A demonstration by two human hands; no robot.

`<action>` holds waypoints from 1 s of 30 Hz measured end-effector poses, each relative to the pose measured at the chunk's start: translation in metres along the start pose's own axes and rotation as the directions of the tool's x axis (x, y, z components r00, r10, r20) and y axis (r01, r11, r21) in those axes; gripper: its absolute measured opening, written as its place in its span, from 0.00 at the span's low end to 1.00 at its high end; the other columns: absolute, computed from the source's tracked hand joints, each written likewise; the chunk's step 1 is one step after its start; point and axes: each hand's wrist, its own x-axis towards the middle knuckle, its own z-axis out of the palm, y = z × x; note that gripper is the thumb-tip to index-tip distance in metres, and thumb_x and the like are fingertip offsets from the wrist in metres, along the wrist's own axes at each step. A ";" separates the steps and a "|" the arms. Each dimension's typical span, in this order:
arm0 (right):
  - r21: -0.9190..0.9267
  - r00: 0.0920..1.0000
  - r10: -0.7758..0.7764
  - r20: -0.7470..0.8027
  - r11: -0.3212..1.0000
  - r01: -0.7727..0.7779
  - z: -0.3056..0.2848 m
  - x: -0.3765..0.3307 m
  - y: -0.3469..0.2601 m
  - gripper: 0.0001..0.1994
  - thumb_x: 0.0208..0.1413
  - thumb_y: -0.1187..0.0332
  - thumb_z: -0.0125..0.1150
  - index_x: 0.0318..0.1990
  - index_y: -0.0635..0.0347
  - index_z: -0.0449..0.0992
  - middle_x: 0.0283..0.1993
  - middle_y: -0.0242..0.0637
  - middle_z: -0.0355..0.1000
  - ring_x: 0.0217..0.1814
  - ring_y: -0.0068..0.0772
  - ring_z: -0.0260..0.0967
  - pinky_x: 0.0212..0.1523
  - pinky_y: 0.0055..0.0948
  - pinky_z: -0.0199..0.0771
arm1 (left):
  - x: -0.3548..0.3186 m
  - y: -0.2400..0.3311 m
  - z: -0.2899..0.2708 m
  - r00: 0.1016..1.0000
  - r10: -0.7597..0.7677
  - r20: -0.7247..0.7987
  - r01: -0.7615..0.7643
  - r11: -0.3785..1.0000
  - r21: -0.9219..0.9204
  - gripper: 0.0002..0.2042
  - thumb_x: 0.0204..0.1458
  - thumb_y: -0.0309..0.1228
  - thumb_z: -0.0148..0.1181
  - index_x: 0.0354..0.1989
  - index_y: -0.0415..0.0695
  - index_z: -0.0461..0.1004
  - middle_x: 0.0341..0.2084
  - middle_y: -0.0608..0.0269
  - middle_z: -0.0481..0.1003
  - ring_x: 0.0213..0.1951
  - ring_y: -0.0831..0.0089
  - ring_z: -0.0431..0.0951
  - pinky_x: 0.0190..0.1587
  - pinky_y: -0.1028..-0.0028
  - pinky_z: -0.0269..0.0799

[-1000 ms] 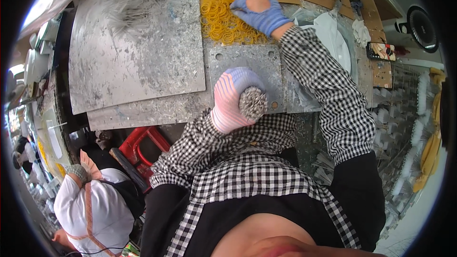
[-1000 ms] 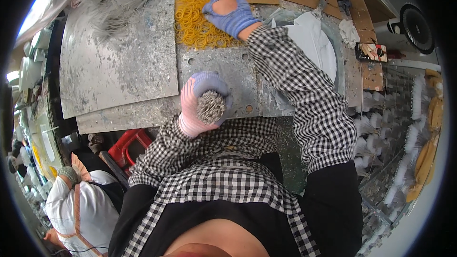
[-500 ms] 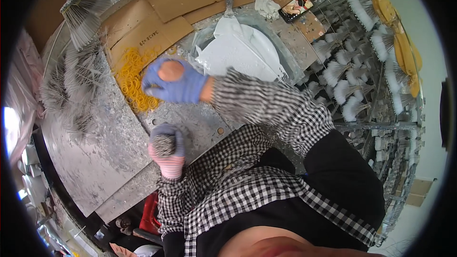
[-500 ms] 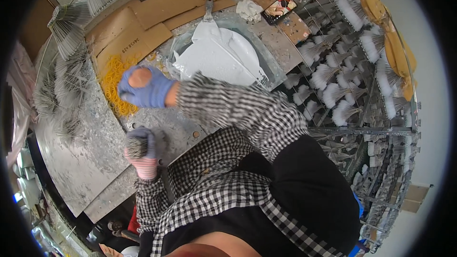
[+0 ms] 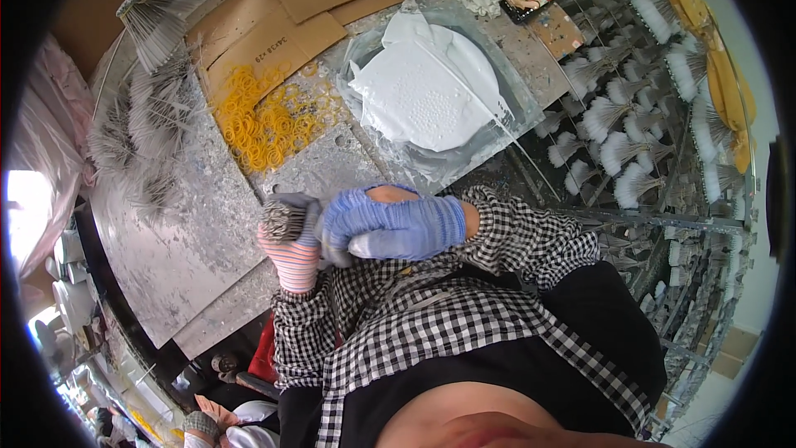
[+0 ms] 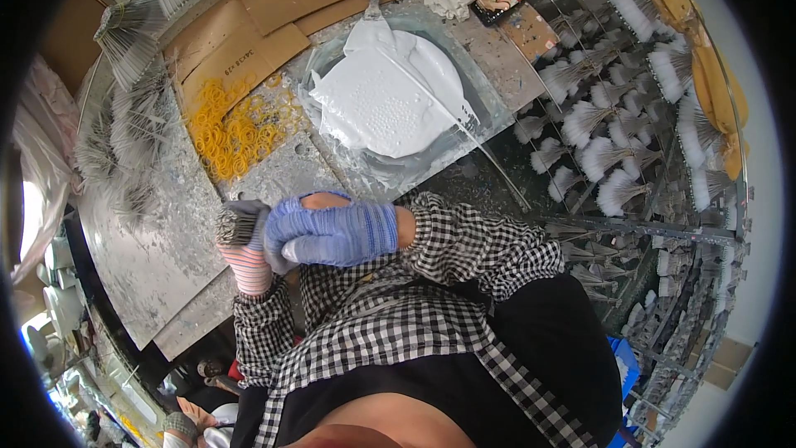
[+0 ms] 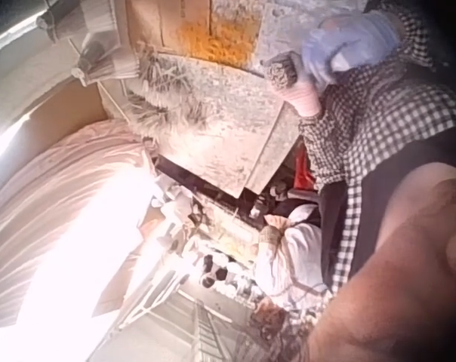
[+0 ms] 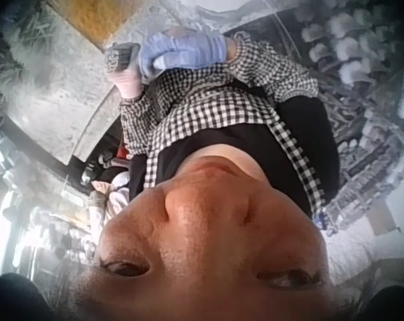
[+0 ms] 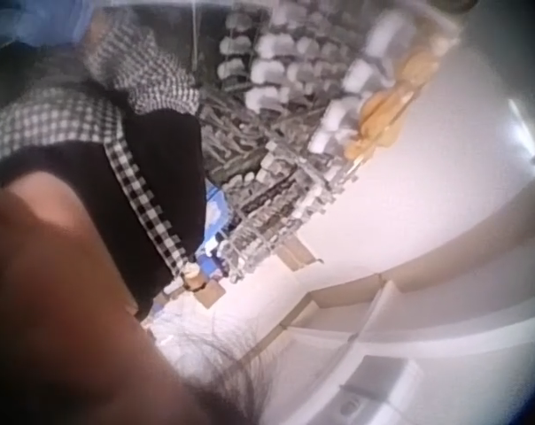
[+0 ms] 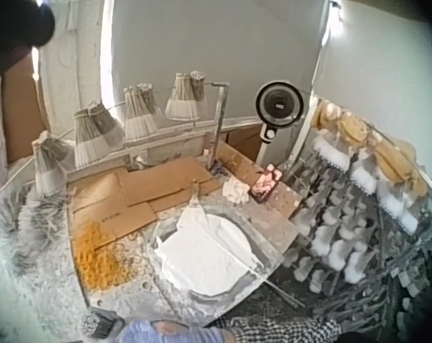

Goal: Assembling and bundling bristles into brush heads and securing them with rubber bands.

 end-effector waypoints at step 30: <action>-0.549 0.760 0.640 -0.115 0.597 -0.585 -0.037 0.034 0.013 0.22 0.54 0.56 0.71 0.52 0.60 0.81 0.42 0.42 0.82 0.39 0.33 0.81 0.38 0.34 0.81 | -0.046 0.061 0.057 0.820 -0.038 0.571 -0.416 0.647 0.639 0.22 0.42 0.40 0.71 0.41 0.39 0.75 0.27 0.48 0.77 0.32 0.49 0.79 0.39 0.58 0.75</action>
